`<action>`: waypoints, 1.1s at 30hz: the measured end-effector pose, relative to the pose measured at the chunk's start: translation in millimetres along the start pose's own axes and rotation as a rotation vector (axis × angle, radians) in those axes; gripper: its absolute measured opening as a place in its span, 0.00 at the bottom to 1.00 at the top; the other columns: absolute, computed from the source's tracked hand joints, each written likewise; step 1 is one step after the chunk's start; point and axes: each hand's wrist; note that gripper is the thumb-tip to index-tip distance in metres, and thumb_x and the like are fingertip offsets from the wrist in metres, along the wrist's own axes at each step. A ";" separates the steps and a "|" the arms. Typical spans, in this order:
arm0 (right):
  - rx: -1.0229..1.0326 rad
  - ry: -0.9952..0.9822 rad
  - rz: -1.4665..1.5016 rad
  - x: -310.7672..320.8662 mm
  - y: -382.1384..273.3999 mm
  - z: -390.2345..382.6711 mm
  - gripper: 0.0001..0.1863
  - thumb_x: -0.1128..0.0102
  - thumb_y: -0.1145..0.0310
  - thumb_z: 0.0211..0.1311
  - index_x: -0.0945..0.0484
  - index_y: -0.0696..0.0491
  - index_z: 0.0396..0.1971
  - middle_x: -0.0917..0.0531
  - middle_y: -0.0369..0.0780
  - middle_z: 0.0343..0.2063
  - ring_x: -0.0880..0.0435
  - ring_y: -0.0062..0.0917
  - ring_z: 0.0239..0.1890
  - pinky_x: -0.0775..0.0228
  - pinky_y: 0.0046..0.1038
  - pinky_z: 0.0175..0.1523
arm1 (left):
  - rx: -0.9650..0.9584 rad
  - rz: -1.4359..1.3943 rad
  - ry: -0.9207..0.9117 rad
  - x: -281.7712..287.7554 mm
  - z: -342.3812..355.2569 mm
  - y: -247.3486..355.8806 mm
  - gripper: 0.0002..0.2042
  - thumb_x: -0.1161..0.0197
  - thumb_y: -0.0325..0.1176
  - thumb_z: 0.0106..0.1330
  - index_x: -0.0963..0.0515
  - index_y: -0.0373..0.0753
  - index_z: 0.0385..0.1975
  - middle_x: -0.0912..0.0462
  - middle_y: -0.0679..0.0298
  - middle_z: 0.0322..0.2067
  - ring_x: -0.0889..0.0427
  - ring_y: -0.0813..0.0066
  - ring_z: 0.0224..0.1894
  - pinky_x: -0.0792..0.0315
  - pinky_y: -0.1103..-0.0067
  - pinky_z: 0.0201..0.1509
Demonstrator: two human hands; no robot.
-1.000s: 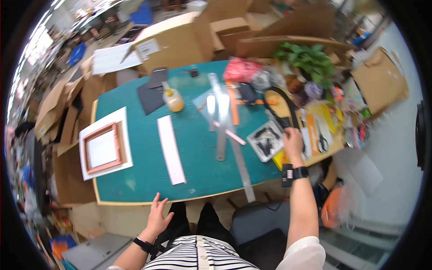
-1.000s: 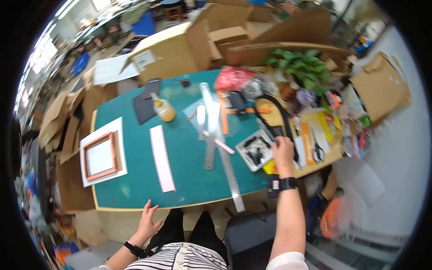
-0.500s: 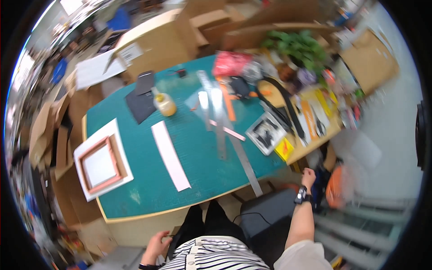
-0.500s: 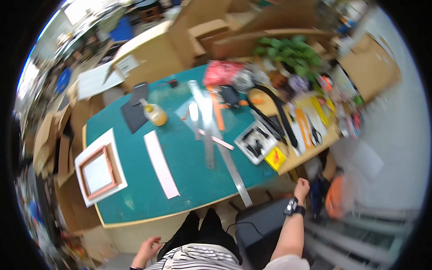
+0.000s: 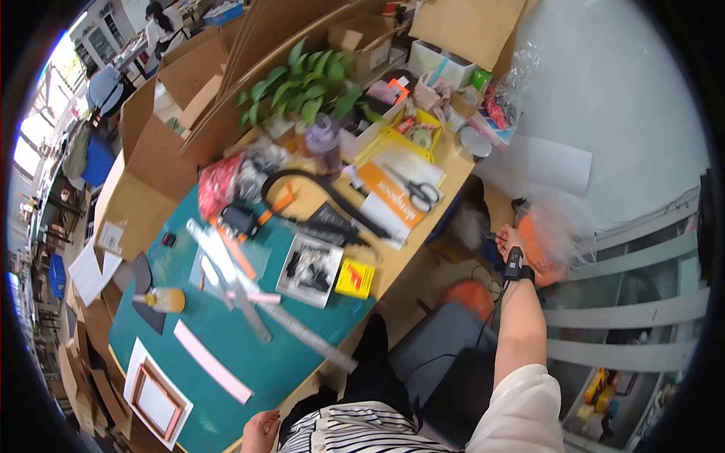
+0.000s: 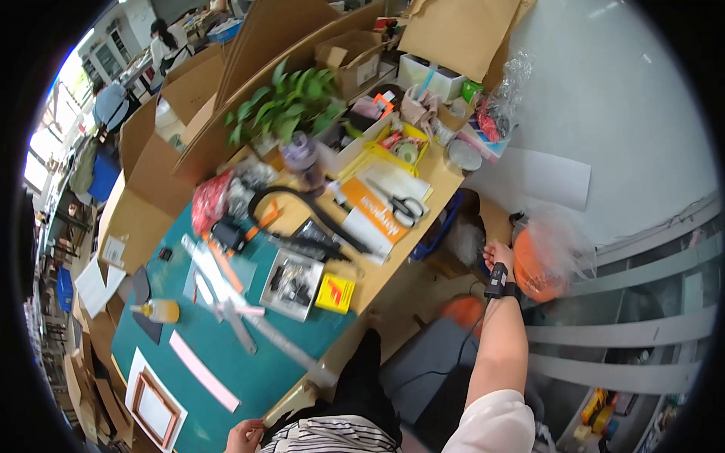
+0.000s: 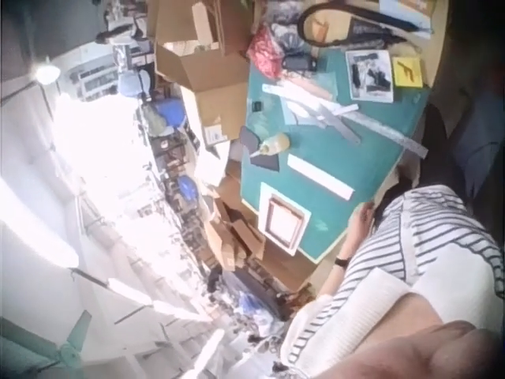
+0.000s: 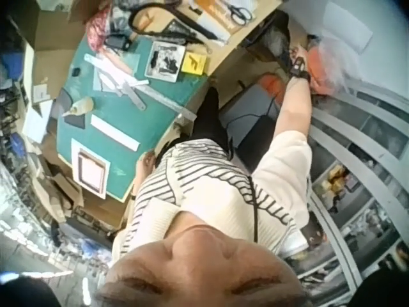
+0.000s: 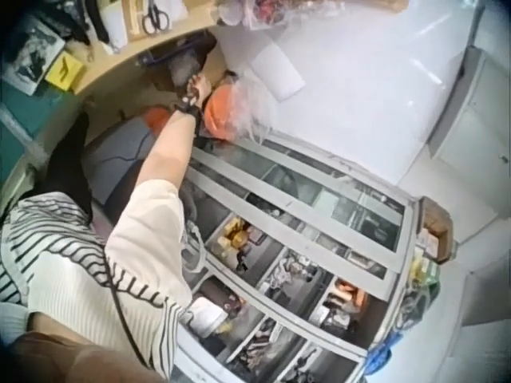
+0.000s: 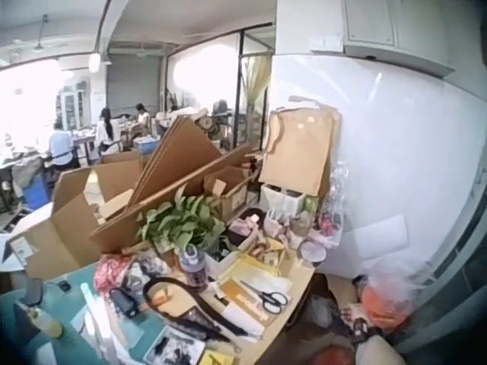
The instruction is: The person is cutting and preparing leather pieces in a workshop using a ruler and utility knife.
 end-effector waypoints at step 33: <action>0.166 0.594 0.145 55.3 106.6 132.1 0.07 0.47 0.74 0.60 0.25 0.59 0.37 0.20 0.38 0.30 0.22 0.24 0.33 0.30 0.26 0.39 | -0.105 0.343 -0.350 -50.0 280.7 341.0 0.14 0.43 0.30 0.66 0.26 0.37 0.51 0.20 0.58 0.45 0.21 0.70 0.46 0.27 0.80 0.42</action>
Point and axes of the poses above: each hand's wrist, its own z-axis towards the middle knuckle, its own x-axis out of the back of the hand, y = z × x
